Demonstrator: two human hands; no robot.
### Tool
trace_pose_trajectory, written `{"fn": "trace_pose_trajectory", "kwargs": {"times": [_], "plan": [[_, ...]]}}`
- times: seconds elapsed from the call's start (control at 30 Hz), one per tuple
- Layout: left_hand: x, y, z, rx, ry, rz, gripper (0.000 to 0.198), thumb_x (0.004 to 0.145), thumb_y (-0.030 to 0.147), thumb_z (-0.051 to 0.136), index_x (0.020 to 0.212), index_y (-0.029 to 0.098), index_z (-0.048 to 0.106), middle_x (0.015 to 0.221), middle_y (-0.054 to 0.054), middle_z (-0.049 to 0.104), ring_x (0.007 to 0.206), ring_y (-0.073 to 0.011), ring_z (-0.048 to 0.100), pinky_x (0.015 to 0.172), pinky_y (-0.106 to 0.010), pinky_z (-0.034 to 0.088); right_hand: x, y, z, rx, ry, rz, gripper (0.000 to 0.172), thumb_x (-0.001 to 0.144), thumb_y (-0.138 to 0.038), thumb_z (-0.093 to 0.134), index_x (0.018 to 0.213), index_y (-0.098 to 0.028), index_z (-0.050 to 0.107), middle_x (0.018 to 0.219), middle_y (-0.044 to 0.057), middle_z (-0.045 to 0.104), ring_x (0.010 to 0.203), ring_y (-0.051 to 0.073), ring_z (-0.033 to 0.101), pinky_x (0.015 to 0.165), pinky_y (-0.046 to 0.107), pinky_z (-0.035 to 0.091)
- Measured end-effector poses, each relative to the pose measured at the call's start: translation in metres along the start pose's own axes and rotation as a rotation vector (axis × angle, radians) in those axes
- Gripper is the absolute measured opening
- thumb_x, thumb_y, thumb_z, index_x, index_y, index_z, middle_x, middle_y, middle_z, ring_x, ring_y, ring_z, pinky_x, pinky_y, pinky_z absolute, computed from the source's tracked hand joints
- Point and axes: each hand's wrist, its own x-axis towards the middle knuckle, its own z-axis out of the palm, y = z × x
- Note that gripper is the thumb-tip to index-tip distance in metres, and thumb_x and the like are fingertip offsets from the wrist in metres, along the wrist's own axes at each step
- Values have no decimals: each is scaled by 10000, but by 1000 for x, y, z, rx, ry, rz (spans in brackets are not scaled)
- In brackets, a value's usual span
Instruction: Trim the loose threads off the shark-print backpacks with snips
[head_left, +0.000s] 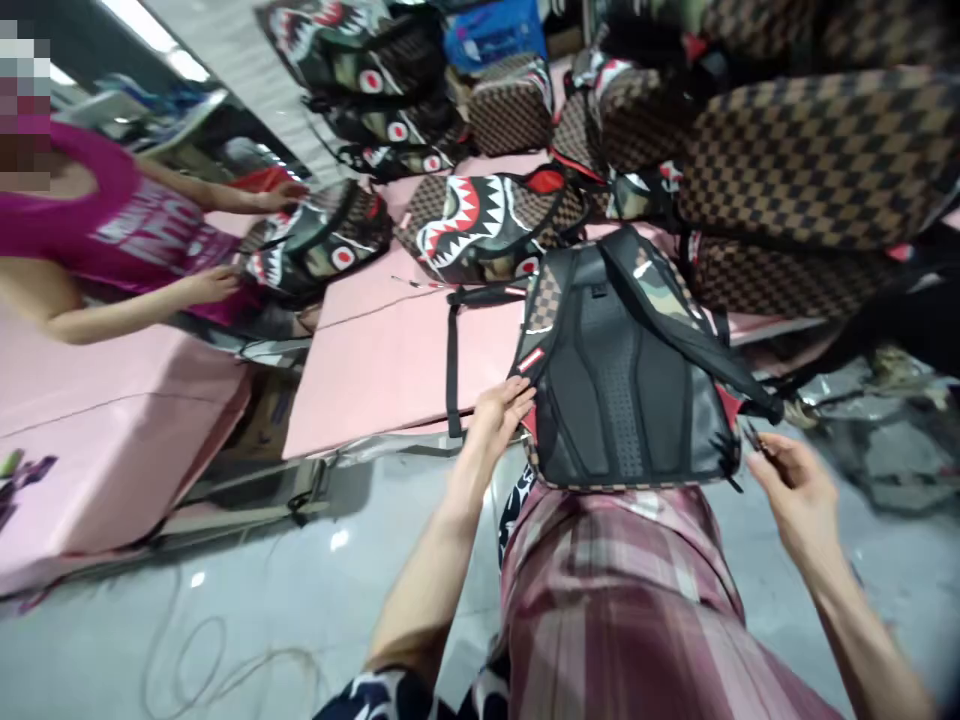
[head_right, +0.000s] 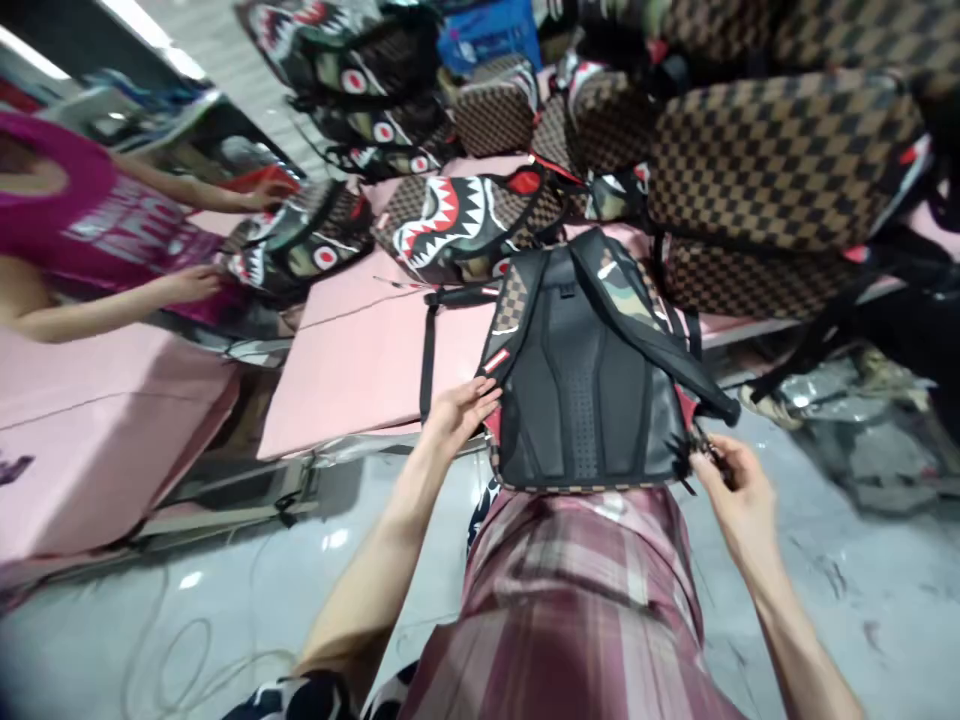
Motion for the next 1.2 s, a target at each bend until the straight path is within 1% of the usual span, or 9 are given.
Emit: {"fn": "trace_pose_trajectory", "kwargs": {"times": [0.1,0.2,0.43,0.67,0.83,0.93,1.0,1.1,1.2], "plan": [[1,5,6,-100,74,28,155,770,114,544,922,124,572,1140,-132,591,1005,-155,598,946,-309,428,3,-6,27,-200,-30,-42,512,626,-532,652,995,-177,632,901,80,660,804,234,594,773,379,446],[-6,2,12,-152,23,-19,177,740,161,625,907,120,580,1118,-143,593,998,-180,594,912,-324,442,3,-5,41,-239,43,-21,476,671,-544,607,935,-153,670,935,108,673,866,269,602,808,393,437],[-13,0,22,-103,-56,-143,233,765,361,601,861,152,565,962,-78,609,803,-119,563,642,-211,426,-5,1,47,-299,109,-9,489,707,-543,568,956,-137,679,948,111,676,906,282,600,807,362,428],[-61,-34,14,63,-291,-356,327,534,363,787,626,117,592,549,-42,589,568,-149,560,585,-276,432,-2,10,42,-362,103,-15,486,729,-538,542,935,-118,677,859,100,680,784,240,600,701,305,434],[-24,-18,23,-267,-215,-187,340,625,388,723,844,148,624,876,-73,672,837,-178,627,833,-321,460,-3,12,48,-423,-6,-85,496,756,-578,491,888,-135,669,862,102,675,774,242,601,702,319,436],[-5,-8,31,-485,-316,-71,399,692,371,657,1038,179,608,1079,-82,640,1003,-204,593,920,-353,432,-5,11,57,-435,-22,-120,497,755,-592,488,865,-140,663,857,102,674,773,244,606,713,328,443],[3,-5,34,-511,-349,-36,396,744,382,597,1083,179,599,1115,-82,630,1040,-215,579,942,-366,420,-6,10,61,-438,-12,-115,492,750,-597,495,853,-145,661,831,100,674,760,246,611,702,327,448],[12,-3,35,-503,-251,15,393,761,357,582,1113,183,590,1095,-67,641,1025,-203,585,939,-344,420,-7,11,61,-439,-66,-94,480,739,-604,500,858,-168,660,857,91,680,801,262,624,718,336,460],[14,-4,32,-456,-245,-72,463,759,379,591,1188,211,540,1038,-59,653,943,-191,612,874,-331,457,-6,18,56,-476,-120,-59,477,723,-621,489,869,-200,661,900,72,688,838,281,633,722,352,476]]}}
